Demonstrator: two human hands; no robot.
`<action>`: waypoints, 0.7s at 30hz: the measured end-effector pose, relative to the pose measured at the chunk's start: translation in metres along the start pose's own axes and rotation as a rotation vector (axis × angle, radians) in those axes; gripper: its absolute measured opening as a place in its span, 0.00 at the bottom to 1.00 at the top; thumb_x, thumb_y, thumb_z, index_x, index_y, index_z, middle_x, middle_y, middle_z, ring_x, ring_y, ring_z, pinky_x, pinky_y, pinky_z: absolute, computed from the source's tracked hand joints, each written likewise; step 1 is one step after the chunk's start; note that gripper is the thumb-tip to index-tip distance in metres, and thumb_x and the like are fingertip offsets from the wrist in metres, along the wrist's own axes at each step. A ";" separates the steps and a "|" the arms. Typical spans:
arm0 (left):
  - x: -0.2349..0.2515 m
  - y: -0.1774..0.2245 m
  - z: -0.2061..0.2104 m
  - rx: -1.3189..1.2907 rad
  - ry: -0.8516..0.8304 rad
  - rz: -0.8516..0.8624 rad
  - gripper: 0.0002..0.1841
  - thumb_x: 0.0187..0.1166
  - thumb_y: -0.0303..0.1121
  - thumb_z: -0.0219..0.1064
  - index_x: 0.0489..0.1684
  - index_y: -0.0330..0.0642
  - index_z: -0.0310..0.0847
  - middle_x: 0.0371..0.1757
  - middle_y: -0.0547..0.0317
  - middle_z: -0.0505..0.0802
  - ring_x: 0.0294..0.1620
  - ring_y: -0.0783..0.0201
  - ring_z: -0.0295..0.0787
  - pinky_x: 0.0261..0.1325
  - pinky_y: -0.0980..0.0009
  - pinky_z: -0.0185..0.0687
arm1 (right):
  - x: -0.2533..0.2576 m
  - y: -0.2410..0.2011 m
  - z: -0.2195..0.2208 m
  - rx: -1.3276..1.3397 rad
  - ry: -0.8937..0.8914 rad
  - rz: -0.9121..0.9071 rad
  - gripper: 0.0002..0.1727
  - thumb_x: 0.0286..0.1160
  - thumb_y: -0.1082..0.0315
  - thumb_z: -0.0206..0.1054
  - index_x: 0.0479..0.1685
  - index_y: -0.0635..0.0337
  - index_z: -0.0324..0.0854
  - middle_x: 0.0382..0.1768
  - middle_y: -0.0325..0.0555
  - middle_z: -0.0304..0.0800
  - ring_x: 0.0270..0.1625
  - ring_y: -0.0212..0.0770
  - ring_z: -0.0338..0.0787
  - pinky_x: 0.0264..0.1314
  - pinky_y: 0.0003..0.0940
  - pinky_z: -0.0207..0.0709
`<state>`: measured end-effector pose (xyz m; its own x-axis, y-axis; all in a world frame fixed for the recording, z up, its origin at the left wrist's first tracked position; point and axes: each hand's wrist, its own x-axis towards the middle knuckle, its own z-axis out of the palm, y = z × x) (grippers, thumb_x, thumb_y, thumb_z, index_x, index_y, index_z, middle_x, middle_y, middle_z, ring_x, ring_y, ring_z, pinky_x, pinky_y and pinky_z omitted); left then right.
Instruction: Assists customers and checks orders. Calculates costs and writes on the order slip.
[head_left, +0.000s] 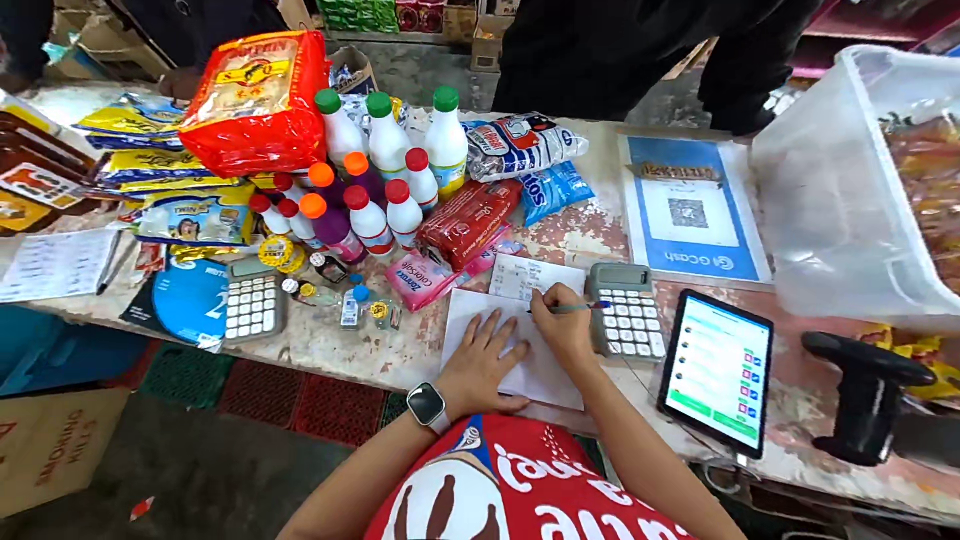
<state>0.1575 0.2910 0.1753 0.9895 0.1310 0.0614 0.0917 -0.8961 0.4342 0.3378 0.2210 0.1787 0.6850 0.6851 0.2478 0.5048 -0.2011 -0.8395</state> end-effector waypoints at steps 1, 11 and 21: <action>0.001 0.000 0.000 0.003 -0.003 0.002 0.44 0.69 0.69 0.66 0.82 0.49 0.75 0.88 0.37 0.69 0.92 0.31 0.53 0.87 0.29 0.48 | 0.000 0.000 -0.001 0.002 -0.002 0.003 0.15 0.74 0.70 0.67 0.18 0.65 0.74 0.19 0.42 0.75 0.22 0.27 0.76 0.27 0.20 0.71; 0.003 0.002 -0.003 -0.013 -0.029 -0.009 0.44 0.69 0.68 0.67 0.82 0.50 0.75 0.89 0.38 0.69 0.92 0.32 0.53 0.87 0.30 0.47 | 0.002 0.005 0.000 -0.016 0.052 -0.082 0.16 0.73 0.73 0.64 0.16 0.65 0.71 0.18 0.41 0.71 0.23 0.27 0.74 0.27 0.18 0.68; 0.003 0.001 -0.004 -0.014 -0.046 -0.006 0.44 0.70 0.68 0.66 0.84 0.50 0.73 0.89 0.38 0.68 0.92 0.32 0.52 0.88 0.30 0.46 | 0.000 0.005 0.000 -0.056 0.087 -0.107 0.17 0.73 0.73 0.64 0.15 0.66 0.70 0.17 0.43 0.70 0.24 0.28 0.72 0.29 0.19 0.64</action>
<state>0.1598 0.2916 0.1793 0.9931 0.1162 0.0175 0.0962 -0.8895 0.4468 0.3403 0.2201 0.1746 0.6673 0.6418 0.3779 0.6046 -0.1706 -0.7780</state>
